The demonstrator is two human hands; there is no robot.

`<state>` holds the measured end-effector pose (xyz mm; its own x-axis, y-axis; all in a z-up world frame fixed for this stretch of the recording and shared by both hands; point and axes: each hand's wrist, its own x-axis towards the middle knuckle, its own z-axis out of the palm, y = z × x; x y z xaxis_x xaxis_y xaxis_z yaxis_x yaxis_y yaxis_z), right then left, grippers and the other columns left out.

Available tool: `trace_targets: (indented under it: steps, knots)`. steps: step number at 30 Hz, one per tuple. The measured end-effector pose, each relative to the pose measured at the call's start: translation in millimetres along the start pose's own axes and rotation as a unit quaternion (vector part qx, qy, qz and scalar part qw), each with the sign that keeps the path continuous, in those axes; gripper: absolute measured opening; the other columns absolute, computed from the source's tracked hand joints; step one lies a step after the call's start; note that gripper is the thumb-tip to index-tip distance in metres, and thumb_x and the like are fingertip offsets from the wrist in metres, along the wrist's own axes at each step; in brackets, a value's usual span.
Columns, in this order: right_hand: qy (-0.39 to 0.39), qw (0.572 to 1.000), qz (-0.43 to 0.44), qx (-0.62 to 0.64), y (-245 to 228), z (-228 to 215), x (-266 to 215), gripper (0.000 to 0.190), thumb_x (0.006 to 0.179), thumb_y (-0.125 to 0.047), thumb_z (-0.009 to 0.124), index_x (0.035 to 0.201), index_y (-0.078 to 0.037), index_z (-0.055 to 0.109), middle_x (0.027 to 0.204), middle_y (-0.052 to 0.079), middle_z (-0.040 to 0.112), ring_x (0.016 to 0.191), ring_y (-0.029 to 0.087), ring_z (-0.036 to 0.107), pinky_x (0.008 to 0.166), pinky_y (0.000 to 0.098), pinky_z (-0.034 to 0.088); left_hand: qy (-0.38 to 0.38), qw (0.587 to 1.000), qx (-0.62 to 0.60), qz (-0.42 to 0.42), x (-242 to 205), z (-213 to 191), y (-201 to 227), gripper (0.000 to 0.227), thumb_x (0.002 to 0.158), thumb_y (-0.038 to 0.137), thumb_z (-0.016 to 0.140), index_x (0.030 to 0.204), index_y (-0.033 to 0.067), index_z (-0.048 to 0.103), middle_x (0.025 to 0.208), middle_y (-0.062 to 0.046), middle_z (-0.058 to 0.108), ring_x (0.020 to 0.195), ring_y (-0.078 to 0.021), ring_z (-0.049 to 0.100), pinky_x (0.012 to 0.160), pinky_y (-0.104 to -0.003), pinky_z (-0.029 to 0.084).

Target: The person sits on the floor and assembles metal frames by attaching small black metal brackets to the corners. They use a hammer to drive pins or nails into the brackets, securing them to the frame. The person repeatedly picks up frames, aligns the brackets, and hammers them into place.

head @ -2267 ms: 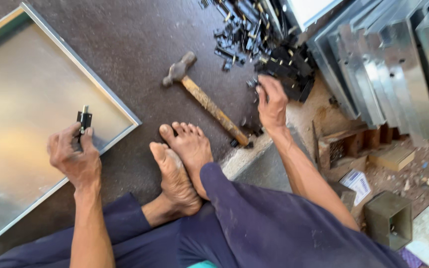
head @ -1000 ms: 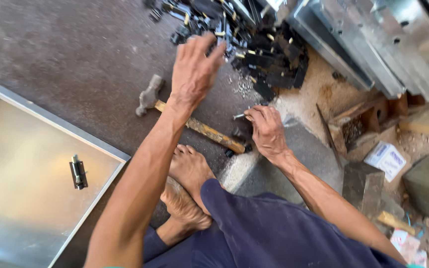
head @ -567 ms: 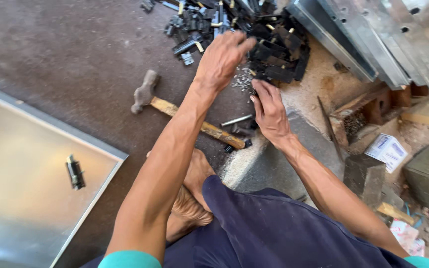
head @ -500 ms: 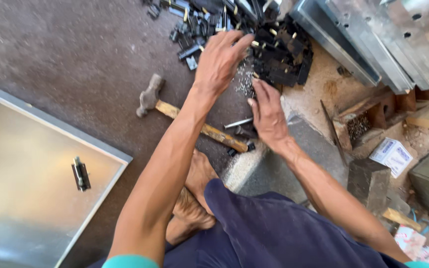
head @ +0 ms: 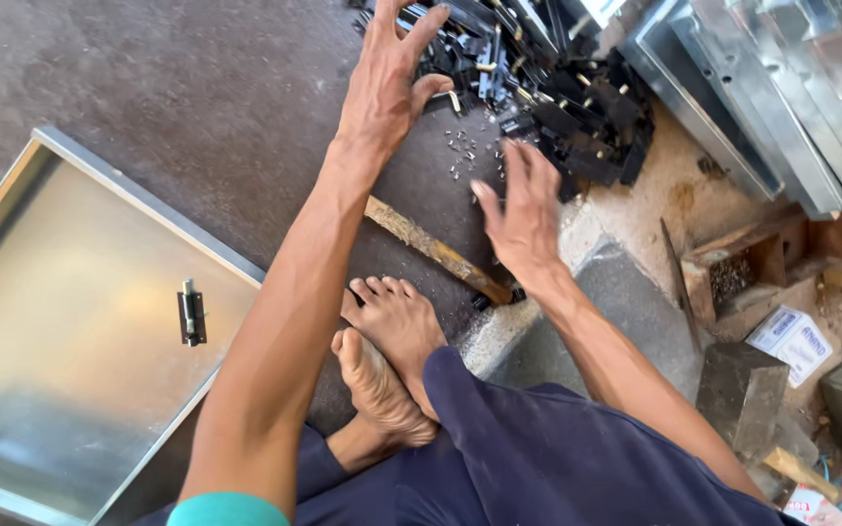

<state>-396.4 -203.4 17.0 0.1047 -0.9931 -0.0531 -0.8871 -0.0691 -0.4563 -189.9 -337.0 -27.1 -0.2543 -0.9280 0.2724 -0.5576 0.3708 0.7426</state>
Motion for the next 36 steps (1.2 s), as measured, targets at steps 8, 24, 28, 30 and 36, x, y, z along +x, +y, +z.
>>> trace_targets:
  steps: [8,24,28,30,36]
  knots:
    - [0.036,0.989,-0.063,0.131,-12,51,30,0.034,0.106,-0.007,0.060,0.139,0.001,0.061,0.137,0.020,0.059,0.126,0.034,0.059,0.110,0.0418,0.051,0.003,0.999,0.027,-0.046,-47,-31,17,0.054,0.078,0.002,0.084,0.128,0.0104,0.066,0.128,-0.011,0.058,0.118,-0.0313,0.059,0.100,-0.041,0.053]
    - [0.010,0.983,-0.166,0.083,-1,26,34,0.026,0.100,-0.002,0.070,0.126,0.002,0.070,0.113,0.017,0.070,0.108,0.032,0.066,0.094,0.0418,0.054,0.095,0.965,0.150,-0.194,-275,-166,92,0.049,0.069,0.022,0.089,0.109,0.0025,0.070,0.098,-0.014,0.070,0.089,-0.0327,0.065,0.079,-0.044,0.051]
    - [-0.074,0.984,-0.153,0.053,8,11,33,0.026,0.105,-0.011,0.068,0.129,-0.002,0.068,0.112,0.016,0.069,0.101,0.030,0.067,0.086,0.0360,0.057,0.095,0.953,0.108,-0.268,-308,-158,71,0.028,0.088,0.007,0.081,0.114,0.0068,0.072,0.101,-0.012,0.069,0.099,-0.0311,0.067,0.088,-0.040,0.054]
    - [-0.037,0.970,-0.236,0.043,-5,6,39,0.025,0.106,-0.012,0.072,0.128,-0.001,0.069,0.114,0.018,0.068,0.105,0.034,0.066,0.090,0.0393,0.055,0.117,0.944,0.100,-0.293,-316,-155,72,0.024,0.089,0.008,0.080,0.112,0.0070,0.072,0.099,-0.011,0.069,0.098,-0.0308,0.066,0.089,-0.040,0.053]
    - [-0.055,0.973,-0.220,0.042,-39,30,71,0.018,0.102,-0.014,0.075,0.115,-0.002,0.076,0.108,0.017,0.067,0.097,0.034,0.065,0.085,0.0437,0.053,0.237,0.898,0.158,-0.336,-318,-180,73,0.044,0.081,0.021,0.087,0.115,0.0012,0.069,0.099,-0.015,0.067,0.094,-0.0344,0.060,0.084,-0.044,0.048]
